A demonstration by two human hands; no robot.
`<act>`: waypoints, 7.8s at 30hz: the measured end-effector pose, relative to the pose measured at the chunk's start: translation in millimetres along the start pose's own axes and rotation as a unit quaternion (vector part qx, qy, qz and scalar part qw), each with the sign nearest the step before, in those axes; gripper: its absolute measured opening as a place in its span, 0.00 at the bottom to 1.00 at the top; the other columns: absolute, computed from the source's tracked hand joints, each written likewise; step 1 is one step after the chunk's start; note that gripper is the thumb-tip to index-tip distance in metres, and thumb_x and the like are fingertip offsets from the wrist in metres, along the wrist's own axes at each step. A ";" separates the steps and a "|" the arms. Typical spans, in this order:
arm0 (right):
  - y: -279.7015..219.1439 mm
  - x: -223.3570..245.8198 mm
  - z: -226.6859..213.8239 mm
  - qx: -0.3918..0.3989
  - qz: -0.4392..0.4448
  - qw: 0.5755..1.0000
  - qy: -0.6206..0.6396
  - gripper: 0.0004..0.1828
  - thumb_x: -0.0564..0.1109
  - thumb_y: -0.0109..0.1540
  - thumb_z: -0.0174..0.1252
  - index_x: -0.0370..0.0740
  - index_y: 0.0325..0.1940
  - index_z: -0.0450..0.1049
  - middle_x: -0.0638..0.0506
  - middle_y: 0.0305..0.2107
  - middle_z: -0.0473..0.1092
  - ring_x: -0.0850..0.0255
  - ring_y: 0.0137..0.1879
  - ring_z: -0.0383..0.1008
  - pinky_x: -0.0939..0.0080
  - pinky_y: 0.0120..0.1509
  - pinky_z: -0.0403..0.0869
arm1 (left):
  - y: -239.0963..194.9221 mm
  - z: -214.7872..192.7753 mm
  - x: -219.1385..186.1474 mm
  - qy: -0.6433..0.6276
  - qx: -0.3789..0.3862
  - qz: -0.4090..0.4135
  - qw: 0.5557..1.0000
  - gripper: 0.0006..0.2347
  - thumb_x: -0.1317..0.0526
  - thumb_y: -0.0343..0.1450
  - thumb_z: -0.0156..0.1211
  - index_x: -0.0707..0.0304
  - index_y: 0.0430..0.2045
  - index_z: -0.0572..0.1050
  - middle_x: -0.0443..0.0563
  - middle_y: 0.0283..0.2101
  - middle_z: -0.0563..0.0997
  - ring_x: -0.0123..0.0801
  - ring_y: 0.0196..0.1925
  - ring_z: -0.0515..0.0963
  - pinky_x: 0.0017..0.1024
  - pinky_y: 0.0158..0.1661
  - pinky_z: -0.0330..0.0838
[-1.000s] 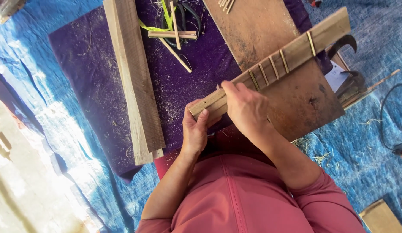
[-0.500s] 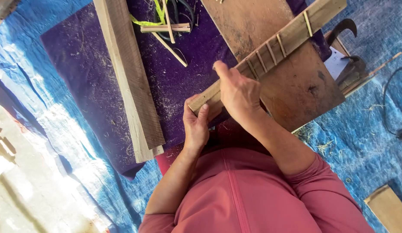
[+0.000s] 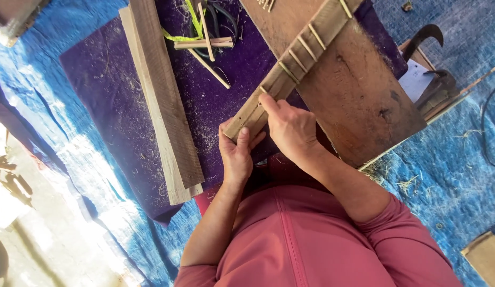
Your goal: The person assembles a small wooden ladder by inserting dowels into pre-drilled holes on two side rails, then sands the assembled piece with sandpaper. The person flips the ladder to sand both sides and edges.
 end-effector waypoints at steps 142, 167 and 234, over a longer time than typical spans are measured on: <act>-15.5 -105.0 -47.5 0.296 0.152 0.942 0.036 0.04 0.42 0.65 0.47 0.44 0.37 0.67 0.45 0.18 0.71 0.40 0.26 0.77 0.43 0.35 0.75 | 64.9 93.6 -2.6 0.672 0.144 0.269 0.674 0.34 0.49 0.55 0.77 0.63 0.54 0.76 0.51 0.44 0.68 0.45 0.47 0.72 0.40 0.43 0.69; 26.3 -105.9 26.2 0.154 0.099 0.983 0.005 0.01 0.45 0.63 0.51 0.52 0.39 0.67 0.50 0.24 0.71 0.44 0.29 0.79 0.41 0.36 0.77 | 64.1 93.3 0.6 0.703 0.160 0.248 0.647 0.35 0.47 0.57 0.74 0.60 0.59 0.73 0.51 0.44 0.66 0.45 0.47 0.70 0.38 0.45 0.67; 2.4 -86.1 -12.5 0.136 0.062 0.988 -0.039 0.05 0.42 0.68 0.51 0.49 0.40 0.72 0.56 0.20 0.69 0.63 0.19 0.71 0.62 0.28 0.74 | 56.1 57.8 -22.8 0.681 0.183 0.231 0.670 0.35 0.49 0.55 0.79 0.60 0.57 0.76 0.51 0.44 0.67 0.44 0.48 0.71 0.36 0.46 0.67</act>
Point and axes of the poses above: each hand's wrist, its own y-axis towards the middle knuckle, its own z-axis out of the palm, x = y × z, the point moved 2 cm from there along y, towards the middle knuckle
